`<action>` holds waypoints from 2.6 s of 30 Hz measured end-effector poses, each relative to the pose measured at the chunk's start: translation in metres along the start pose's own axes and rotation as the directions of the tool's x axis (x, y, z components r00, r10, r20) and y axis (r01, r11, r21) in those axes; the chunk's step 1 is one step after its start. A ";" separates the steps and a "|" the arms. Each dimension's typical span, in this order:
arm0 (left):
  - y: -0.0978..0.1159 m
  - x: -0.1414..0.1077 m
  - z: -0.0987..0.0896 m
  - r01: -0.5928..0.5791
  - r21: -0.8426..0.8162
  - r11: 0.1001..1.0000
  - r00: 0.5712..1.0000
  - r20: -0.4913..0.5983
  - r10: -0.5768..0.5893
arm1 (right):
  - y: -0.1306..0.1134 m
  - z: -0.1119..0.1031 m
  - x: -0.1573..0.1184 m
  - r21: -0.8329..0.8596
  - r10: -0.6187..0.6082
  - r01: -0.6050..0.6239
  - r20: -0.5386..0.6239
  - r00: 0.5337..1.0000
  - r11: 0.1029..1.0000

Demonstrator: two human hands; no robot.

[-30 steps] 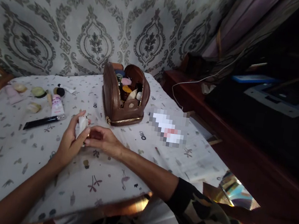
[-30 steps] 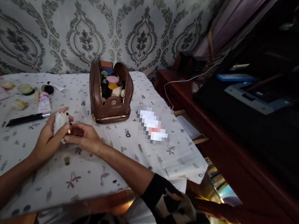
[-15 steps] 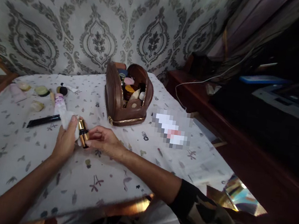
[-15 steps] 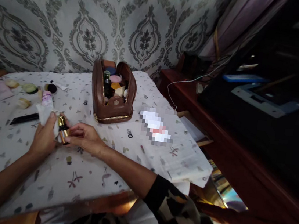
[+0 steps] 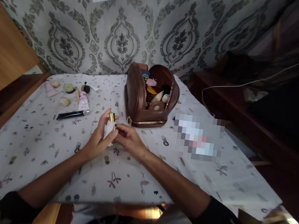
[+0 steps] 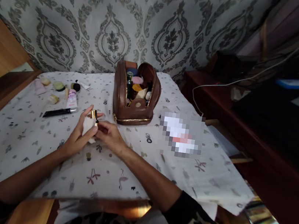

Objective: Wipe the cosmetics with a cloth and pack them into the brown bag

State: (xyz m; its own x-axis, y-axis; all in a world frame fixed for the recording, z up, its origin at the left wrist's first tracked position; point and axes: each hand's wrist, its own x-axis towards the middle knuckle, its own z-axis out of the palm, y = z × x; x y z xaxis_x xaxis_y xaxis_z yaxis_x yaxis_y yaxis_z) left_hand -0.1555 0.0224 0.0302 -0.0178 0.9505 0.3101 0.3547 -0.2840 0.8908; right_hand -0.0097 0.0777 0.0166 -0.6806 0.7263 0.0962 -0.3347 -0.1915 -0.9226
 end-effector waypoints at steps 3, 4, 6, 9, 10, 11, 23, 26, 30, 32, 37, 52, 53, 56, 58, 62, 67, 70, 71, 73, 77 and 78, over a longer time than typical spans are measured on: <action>0.004 0.002 -0.002 0.046 -0.040 0.998 0.994 -0.099 -0.050 | -0.001 0.002 -0.002 -0.021 0.087 -0.085 0.114 0.990 0.996; 0.005 0.003 -0.003 0.074 -0.064 0.995 0.989 -0.126 -0.082 | -0.001 0.003 -0.002 -0.027 0.105 -0.102 0.133 0.986 0.994; 0.005 0.005 -0.004 0.104 -0.104 0.989 0.976 -0.179 -0.122 | 0.001 0.005 -0.003 -0.024 0.122 -0.120 0.141 0.982 0.993; 0.005 0.009 -0.006 0.116 -0.112 0.987 0.954 -0.262 -0.142 | 0.006 0.007 -0.002 0.009 0.135 -0.136 0.071 0.988 0.991; 0.005 0.010 -0.007 0.139 -0.114 0.984 0.943 -0.287 -0.167 | 0.007 0.007 -0.002 0.020 0.140 -0.141 0.038 0.989 0.990; 0.005 0.011 -0.007 0.170 -0.126 0.977 0.931 -0.305 -0.201 | 0.007 0.007 -0.002 0.031 0.143 -0.143 0.011 0.990 0.989; 0.002 0.008 -0.003 0.246 -0.438 0.865 0.968 0.073 -0.239 | 0.000 0.004 0.002 0.279 0.131 -0.098 -0.102 0.986 0.955; -0.001 0.007 -0.004 0.226 -0.357 0.907 0.974 0.082 -0.211 | 0.000 0.004 0.002 0.310 0.139 -0.107 -0.082 0.987 0.945; 0.000 0.008 -0.005 0.129 -0.179 0.975 0.982 -0.111 -0.150 | -0.002 0.009 -0.001 0.348 0.197 -0.170 -0.045 0.979 0.922; 0.004 0.008 -0.006 0.106 -0.118 0.987 0.971 -0.200 -0.128 | -0.002 0.011 -0.002 0.368 0.220 -0.188 -0.046 0.974 0.911; 0.008 0.010 -0.006 0.106 -0.021 0.994 0.944 -0.311 -0.107 | 0.001 0.013 -0.002 0.299 0.246 -0.228 -0.022 0.969 0.927; 0.002 0.009 -0.003 0.271 -0.407 0.872 0.957 0.013 -0.290 | -0.004 0.007 0.001 0.295 0.173 -0.125 -0.144 0.974 0.947; 0.001 0.009 -0.003 0.267 -0.416 0.870 0.960 0.032 -0.279 | -0.004 0.007 0.002 0.293 0.170 -0.117 -0.161 0.972 0.949; -0.004 0.008 -0.003 0.237 -0.383 0.893 0.969 0.025 -0.247 | 0.000 0.005 0.003 0.223 0.176 -0.128 -0.208 0.962 0.966; -0.005 0.009 -0.004 0.200 -0.325 0.924 0.974 -0.031 -0.222 | 0.002 0.005 0.003 0.122 0.171 -0.145 -0.246 0.954 0.982; -0.005 0.010 -0.009 0.142 -0.107 0.984 0.977 -0.143 -0.156 | 0.000 0.004 0.002 -0.068 0.038 -0.066 -0.352 0.935 0.996; 0.007 0.008 -0.010 0.047 0.179 0.983 0.999 -0.026 -0.043 | -0.010 0.003 0.001 -0.101 -0.063 0.039 -0.247 0.967 0.994; 0.011 0.007 -0.009 0.049 0.228 0.973 0.999 -0.021 -0.045 | -0.012 0.003 0.000 -0.160 -0.118 0.089 -0.185 0.976 0.983; 0.011 0.008 -0.008 0.066 0.225 0.972 0.997 -0.041 -0.058 | -0.012 0.003 -0.001 -0.190 -0.138 0.104 -0.175 0.975 0.976; 0.009 0.010 -0.009 0.122 0.195 0.973 0.991 -0.080 -0.108 | -0.011 0.003 -0.002 -0.244 -0.165 0.123 -0.159 0.973 0.962; 0.002 0.015 -0.013 0.333 0.068 0.941 0.943 -0.020 -0.332 | -0.010 -0.001 -0.002 -0.262 -0.157 0.128 -0.092 0.983 0.956; 0.000 0.016 -0.014 0.413 0.025 0.910 0.910 0.035 -0.414 | -0.010 -0.001 -0.001 -0.245 -0.151 0.132 -0.061 0.987 0.961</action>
State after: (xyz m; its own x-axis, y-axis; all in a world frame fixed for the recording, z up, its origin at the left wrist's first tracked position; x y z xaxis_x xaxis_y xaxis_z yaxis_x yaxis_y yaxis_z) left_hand -0.1686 0.0361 0.0402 -0.1303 0.9866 -0.0983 0.3393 0.1375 0.9306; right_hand -0.0047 0.0796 0.0249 -0.5811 0.7860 0.2112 -0.2517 0.0733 -0.9650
